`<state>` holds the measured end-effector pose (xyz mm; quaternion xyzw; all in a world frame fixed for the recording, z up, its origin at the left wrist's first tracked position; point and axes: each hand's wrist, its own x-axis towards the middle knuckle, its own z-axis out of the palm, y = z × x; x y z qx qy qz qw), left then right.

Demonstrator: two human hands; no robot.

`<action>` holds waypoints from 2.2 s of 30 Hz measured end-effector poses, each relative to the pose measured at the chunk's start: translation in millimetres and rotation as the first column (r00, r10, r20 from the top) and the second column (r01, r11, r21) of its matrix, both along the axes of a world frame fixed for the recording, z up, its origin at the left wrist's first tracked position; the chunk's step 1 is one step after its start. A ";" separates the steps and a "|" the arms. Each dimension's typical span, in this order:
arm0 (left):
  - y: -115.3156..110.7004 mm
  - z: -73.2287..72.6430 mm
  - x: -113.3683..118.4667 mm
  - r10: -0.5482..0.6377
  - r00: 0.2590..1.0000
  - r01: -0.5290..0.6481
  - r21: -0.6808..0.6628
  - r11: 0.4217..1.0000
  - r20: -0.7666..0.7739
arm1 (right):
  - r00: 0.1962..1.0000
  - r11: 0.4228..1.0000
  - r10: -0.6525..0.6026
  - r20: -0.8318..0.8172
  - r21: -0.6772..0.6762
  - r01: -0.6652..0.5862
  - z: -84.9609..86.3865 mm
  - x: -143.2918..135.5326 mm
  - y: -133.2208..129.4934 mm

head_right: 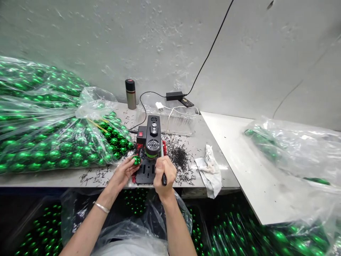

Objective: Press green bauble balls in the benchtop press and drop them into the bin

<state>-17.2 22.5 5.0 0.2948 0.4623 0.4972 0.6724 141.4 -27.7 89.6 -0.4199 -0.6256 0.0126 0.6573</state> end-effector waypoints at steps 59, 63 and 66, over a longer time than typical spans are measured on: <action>-14.2 -37.5 36.3 0.364 0.517 0.405 0.596 0.694 -0.775 | 0.993 0.993 -0.090 0.073 0.085 0.084 -81.5 6.0 0.7; -13.2 -37.7 36.7 0.359 0.521 0.407 0.595 0.693 -0.774 | 0.993 0.993 -0.092 0.079 0.075 0.087 -82.7 6.5 1.1; -13.4 -37.3 36.4 0.357 0.523 0.407 0.595 0.693 -0.774 | 0.988 0.992 -0.093 0.126 0.099 0.081 -82.5 8.5 3.6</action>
